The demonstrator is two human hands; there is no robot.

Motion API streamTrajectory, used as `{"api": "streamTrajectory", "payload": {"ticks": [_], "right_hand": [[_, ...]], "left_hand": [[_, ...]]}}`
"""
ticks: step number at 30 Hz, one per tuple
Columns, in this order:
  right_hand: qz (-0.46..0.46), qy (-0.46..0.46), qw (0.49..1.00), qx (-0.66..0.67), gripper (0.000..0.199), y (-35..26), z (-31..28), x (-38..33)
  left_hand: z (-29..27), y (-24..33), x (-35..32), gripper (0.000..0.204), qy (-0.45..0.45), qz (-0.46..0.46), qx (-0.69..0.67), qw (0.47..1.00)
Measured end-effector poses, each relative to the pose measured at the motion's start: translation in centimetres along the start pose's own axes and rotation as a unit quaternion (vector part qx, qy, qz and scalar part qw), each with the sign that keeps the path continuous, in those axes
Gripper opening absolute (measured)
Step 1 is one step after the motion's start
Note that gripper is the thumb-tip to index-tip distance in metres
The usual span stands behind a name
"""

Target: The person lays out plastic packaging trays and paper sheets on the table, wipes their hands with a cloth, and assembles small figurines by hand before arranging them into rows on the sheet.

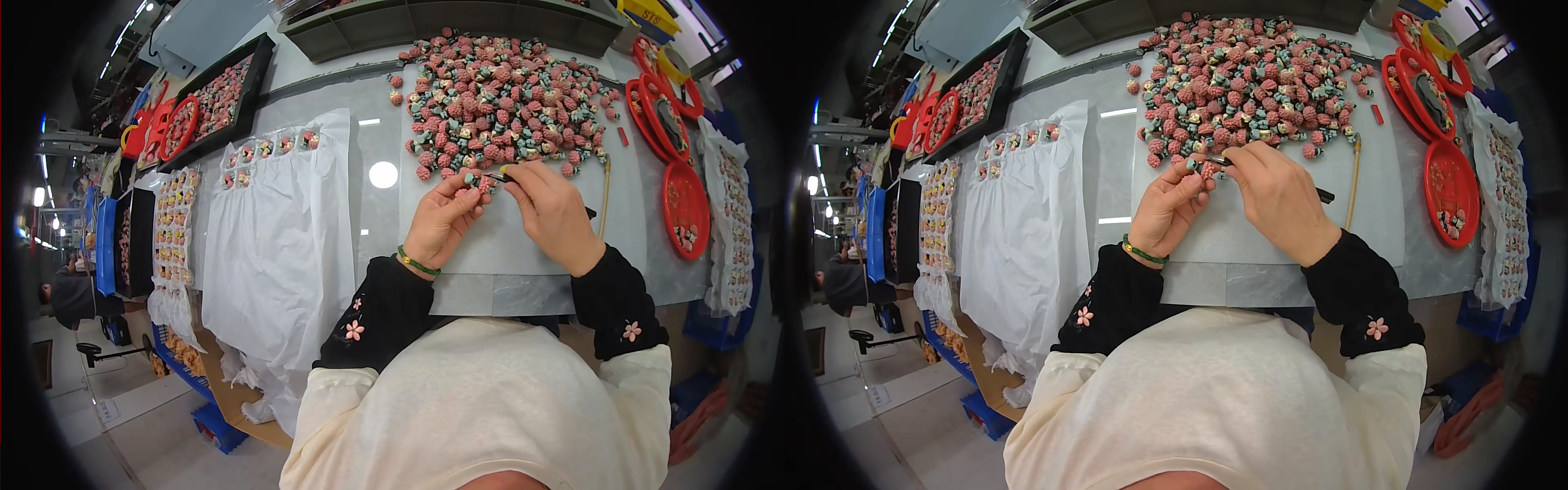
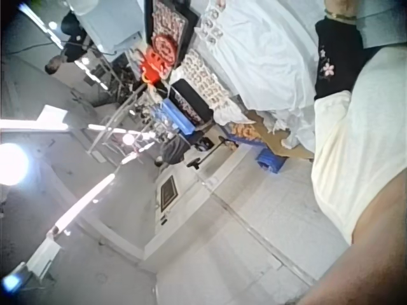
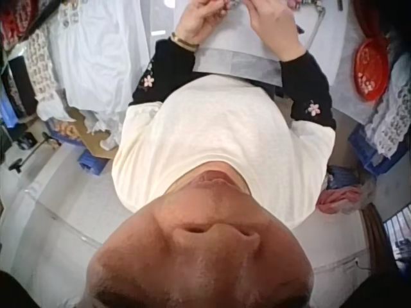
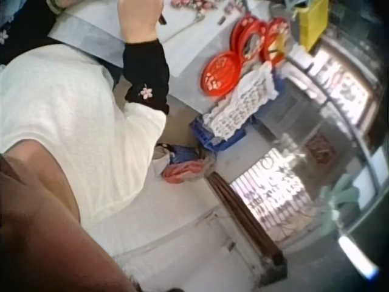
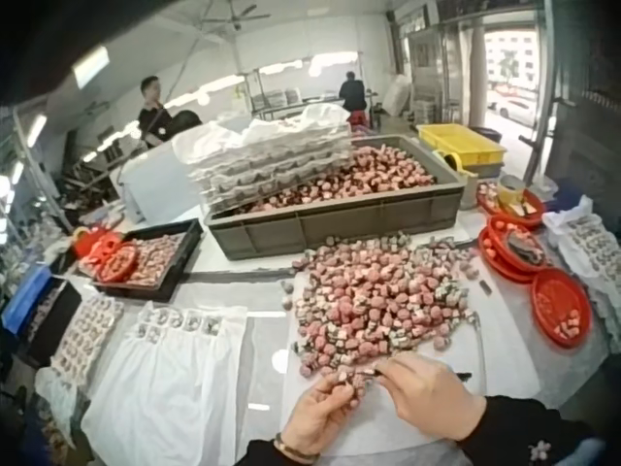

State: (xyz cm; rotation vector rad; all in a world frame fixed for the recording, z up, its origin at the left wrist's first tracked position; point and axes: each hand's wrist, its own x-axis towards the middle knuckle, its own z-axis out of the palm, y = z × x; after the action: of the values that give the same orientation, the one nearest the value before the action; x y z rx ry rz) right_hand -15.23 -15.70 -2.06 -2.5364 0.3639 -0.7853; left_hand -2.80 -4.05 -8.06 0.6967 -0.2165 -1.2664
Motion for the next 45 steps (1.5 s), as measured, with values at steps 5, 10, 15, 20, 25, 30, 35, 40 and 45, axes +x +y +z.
{"api": "streamTrajectory", "payload": {"ticks": [5,10,15,20,25,30,35,40,45], "right_hand": [[-0.051,-0.038,0.993,-0.096,0.02,0.1,-0.3,0.6],[-0.139,-0.048,0.977,-0.157,0.022,0.7,-0.2,1.0],[-0.158,-0.06,0.968,-0.184,0.021,0.6,-0.5,1.4],[-0.171,-0.055,0.964,-0.197,0.02,0.4,-0.5,1.6],[-0.179,-0.06,0.96,-0.208,0.019,0.3,-0.6,1.8],[-0.192,-0.062,0.957,-0.211,0.017,0.3,-0.7,1.9],[-0.196,-0.058,0.956,-0.21,0.015,0.3,-0.7,1.8],[-0.199,-0.051,0.957,-0.204,0.011,0.2,-0.5,1.8],[-0.198,-0.049,0.958,-0.202,0.011,0.2,-0.4,1.7]], "left_hand": [[0.1,0.0,0.1,0.028,0.0,-0.004,-0.003,1.0],[0.4,0.3,-0.1,0.029,0.01,-0.002,-0.002,1.0],[0.0,0.0,0.0,0.029,0.015,-0.003,0.002,1.0],[0.1,-0.1,0.0,0.029,0.019,-0.004,0.002,1.0],[0.0,-0.1,0.0,0.029,0.02,-0.001,0.011,1.0],[-0.1,-0.1,0.0,0.029,0.013,-0.003,0.018,1.0],[-0.1,-0.2,0.0,0.029,0.009,-0.004,0.017,1.0],[-0.1,-0.2,0.0,0.029,0.022,0.004,0.007,1.0],[-0.2,-0.3,0.0,0.029,0.025,0.006,0.003,1.0]]}}
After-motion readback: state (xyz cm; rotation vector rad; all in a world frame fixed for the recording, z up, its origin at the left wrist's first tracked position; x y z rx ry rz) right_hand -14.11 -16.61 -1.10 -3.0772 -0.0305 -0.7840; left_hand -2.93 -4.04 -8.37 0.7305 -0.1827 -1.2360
